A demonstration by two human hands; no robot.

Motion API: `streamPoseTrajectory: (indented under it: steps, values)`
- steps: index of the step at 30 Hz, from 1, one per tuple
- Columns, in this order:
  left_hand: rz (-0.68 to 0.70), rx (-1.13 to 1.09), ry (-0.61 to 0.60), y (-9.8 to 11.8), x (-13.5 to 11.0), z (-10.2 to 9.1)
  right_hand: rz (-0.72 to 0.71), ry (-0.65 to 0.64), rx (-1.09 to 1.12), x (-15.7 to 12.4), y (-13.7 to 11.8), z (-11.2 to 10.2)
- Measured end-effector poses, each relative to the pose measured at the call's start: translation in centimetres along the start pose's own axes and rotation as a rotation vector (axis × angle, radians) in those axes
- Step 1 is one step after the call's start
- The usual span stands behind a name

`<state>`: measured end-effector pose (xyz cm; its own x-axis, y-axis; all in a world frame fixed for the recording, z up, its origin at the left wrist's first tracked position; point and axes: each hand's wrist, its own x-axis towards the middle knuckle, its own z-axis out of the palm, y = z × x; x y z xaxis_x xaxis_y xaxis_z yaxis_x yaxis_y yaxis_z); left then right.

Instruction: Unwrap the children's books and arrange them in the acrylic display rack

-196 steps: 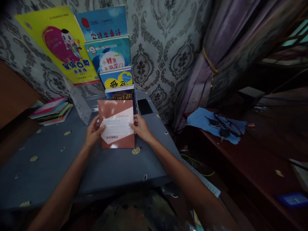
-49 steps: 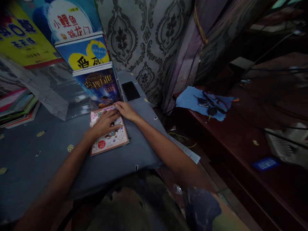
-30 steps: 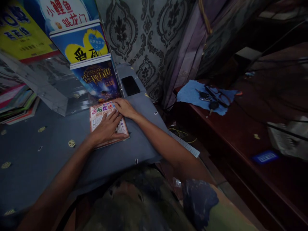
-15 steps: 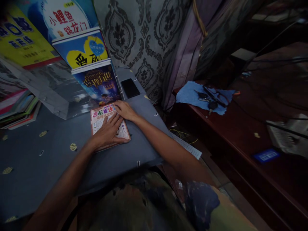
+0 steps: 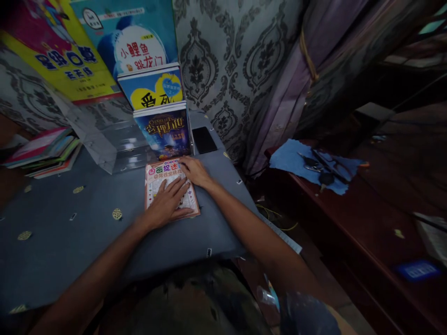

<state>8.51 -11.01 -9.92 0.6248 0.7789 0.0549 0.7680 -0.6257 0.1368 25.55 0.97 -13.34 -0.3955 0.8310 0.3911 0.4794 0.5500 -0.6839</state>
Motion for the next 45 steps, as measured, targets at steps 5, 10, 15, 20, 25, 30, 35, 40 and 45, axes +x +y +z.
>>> streamPoseTrajectory:
  steps: [5, 10, 15, 20, 25, 30, 35, 40, 45]
  values:
    - [-0.07, 0.017, 0.049, 0.2, -0.5, 0.3, -0.02, -0.007, -0.016, 0.0, -0.1, 0.1]
    - [-0.093, -0.02, 0.125, 0.2, -0.4, 0.1, -0.037, -0.044, -0.099, -0.2, -0.6, 0.3]
    - [-0.189, -0.042, 0.211, -0.4, -0.5, -0.3, 0.009, -0.063, -0.243, -2.0, -2.4, 0.7]
    - [-0.356, 0.031, 0.286, -1.9, -0.7, -0.1, 0.053, -0.1, -0.45, -5.1, -4.6, 0.6]
    - [-0.435, -0.003, 0.347, -3.5, -0.8, 0.9, 0.029, -0.107, -0.485, -7.1, -5.3, 0.6]
    - [-0.433, -0.253, 0.473, -4.4, -0.8, 1.5, 0.038, -0.107, -0.474, -7.5, -5.4, 1.0]
    - [-0.549, -0.736, 0.712, -6.5, -0.9, 0.6, 0.034, -0.094, -0.454, -7.5, -5.2, 1.3]
    - [-0.846, -1.414, 0.837, -8.1, -0.6, -0.2, 0.021, -0.091, -0.44, -7.6, -5.1, 1.2]
    - [-0.902, -1.701, 0.71, -6.9, -0.1, -0.1, 0.036, -0.112, -0.437, -7.5, -5.2, 1.0]
